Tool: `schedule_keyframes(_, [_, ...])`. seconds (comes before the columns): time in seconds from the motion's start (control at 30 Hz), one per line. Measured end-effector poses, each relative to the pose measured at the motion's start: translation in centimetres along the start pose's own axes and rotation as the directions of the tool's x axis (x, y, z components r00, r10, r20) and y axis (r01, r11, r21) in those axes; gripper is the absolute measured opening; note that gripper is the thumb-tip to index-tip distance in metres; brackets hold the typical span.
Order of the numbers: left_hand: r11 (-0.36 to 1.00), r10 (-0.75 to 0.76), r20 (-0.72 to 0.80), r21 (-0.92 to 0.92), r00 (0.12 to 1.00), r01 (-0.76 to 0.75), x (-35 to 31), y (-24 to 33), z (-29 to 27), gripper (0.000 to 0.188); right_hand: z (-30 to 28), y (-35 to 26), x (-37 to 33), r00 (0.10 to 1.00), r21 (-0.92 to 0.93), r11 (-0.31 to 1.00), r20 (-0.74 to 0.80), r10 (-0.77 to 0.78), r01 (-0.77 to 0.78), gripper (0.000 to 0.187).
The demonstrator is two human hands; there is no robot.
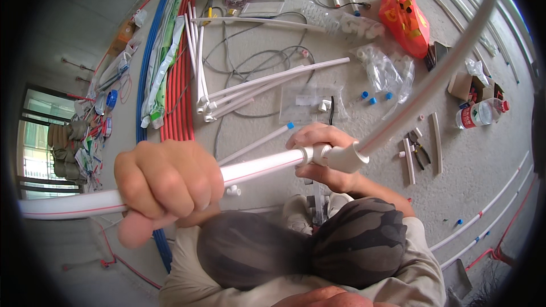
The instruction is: The person assembles white PVC pipes and fittings by hand. They connect pipes to elbow joints and T-joints, forming a larger structure on the floor.
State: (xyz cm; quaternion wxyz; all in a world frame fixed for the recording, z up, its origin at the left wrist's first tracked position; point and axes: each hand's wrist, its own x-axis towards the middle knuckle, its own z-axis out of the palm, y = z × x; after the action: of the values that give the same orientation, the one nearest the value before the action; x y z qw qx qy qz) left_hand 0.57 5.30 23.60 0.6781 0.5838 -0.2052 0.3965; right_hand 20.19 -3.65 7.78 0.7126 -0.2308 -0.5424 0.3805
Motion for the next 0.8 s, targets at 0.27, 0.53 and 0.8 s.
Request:
schedule_keyframes(0.27, [0.99, 0.014, 0.136, -0.14, 0.991, 0.005, -0.1, 0.8, -0.2, 0.051, 1.1, 0.1, -0.2, 0.995, -0.072, 0.994, 0.06, -0.074, 0.079, 0.046])
schedule_keyframes(0.53, [0.988, 0.012, 0.06, -0.156, 0.998, -0.002, -0.3, -0.3, 0.0, 0.048, 1.6, -0.7, -0.3, 0.993, -0.255, 0.962, -0.042, -0.11, 0.096, 0.039])
schedule_keyframes(0.8, [0.989, -0.042, -0.024, -0.141, 0.999, 0.038, -0.6, -1.6, -0.8, 0.041, 1.3, -0.4, -1.3, 0.997, -0.279, 0.96, -0.081, 0.001, -0.023, 0.042])
